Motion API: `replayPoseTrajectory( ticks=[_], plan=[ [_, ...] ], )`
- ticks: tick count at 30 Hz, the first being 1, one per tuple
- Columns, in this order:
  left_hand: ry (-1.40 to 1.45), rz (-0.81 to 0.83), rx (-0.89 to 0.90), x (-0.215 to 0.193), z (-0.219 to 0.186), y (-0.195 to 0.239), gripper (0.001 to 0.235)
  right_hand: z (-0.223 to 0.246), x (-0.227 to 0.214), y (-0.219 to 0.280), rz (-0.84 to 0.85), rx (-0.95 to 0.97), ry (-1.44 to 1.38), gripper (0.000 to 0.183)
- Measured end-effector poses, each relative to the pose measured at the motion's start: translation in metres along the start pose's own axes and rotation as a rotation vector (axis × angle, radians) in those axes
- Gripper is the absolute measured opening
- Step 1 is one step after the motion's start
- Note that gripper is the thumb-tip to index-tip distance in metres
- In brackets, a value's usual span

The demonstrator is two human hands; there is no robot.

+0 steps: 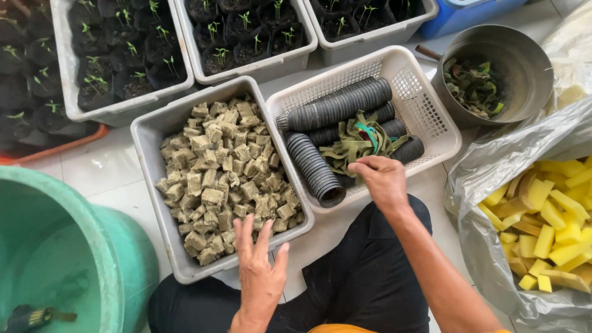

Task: The person sits on the floor and wraps small plant cuttings with yellow foam and a green strip, then places them into black plastic tubes. They repeat this process with multiple cuttings, handling the materials by hand.

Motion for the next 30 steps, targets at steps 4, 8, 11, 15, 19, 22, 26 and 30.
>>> replayPoseTrajectory(
  ticks=[4, 8, 11, 15, 19, 22, 26, 30],
  plan=[
    [0.274, -0.111, 0.075, -0.004, -0.041, -0.025, 0.036, 0.03, -0.012, 0.04, 0.106, 0.109, -0.458, 0.012],
    [1.094, 0.184, 0.007, 0.027, -0.061, -0.042, 0.031, 0.049, -0.004, 0.077, 0.227, 0.163, -0.749, 0.01],
    [1.357, 0.391, -0.009, 0.034, -0.08, -0.038, 0.034, 0.047, -0.002, 0.089, 0.205, 0.086, -0.784, 0.008],
    [1.462, 0.583, -0.108, 0.032, -0.082, -0.018, 0.042, 0.047, -0.002, 0.095, 0.164, -0.034, -0.799, 0.011],
    [1.499, 0.666, -0.043, 0.007, -0.088, -0.003, 0.048, 0.064, 0.0, 0.102, 0.133, -0.063, -0.82, 0.017],
    [1.576, 0.738, -0.041, -0.001, -0.09, 0.002, 0.051, 0.073, 0.001, 0.11, 0.161, -0.051, -0.793, 0.024],
    [1.457, 0.645, 0.067, -0.002, -0.089, -0.005, 0.05, 0.084, 0.001, 0.123, 0.168, -0.146, -0.713, 0.021],
    [1.304, 0.435, 0.025, 0.0, -0.085, -0.017, 0.026, 0.099, 0.002, 0.139, 0.139, -0.212, -0.534, 0.018]
  ],
)
Point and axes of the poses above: each hand's wrist, its own y-axis away from the middle knuckle, its own x-axis out of the palm, z = x × y, the point moved 4 cm from there along -y, towards the middle knuckle, and after that the axes turned 13 degrees about z, right-handed, at the moved point
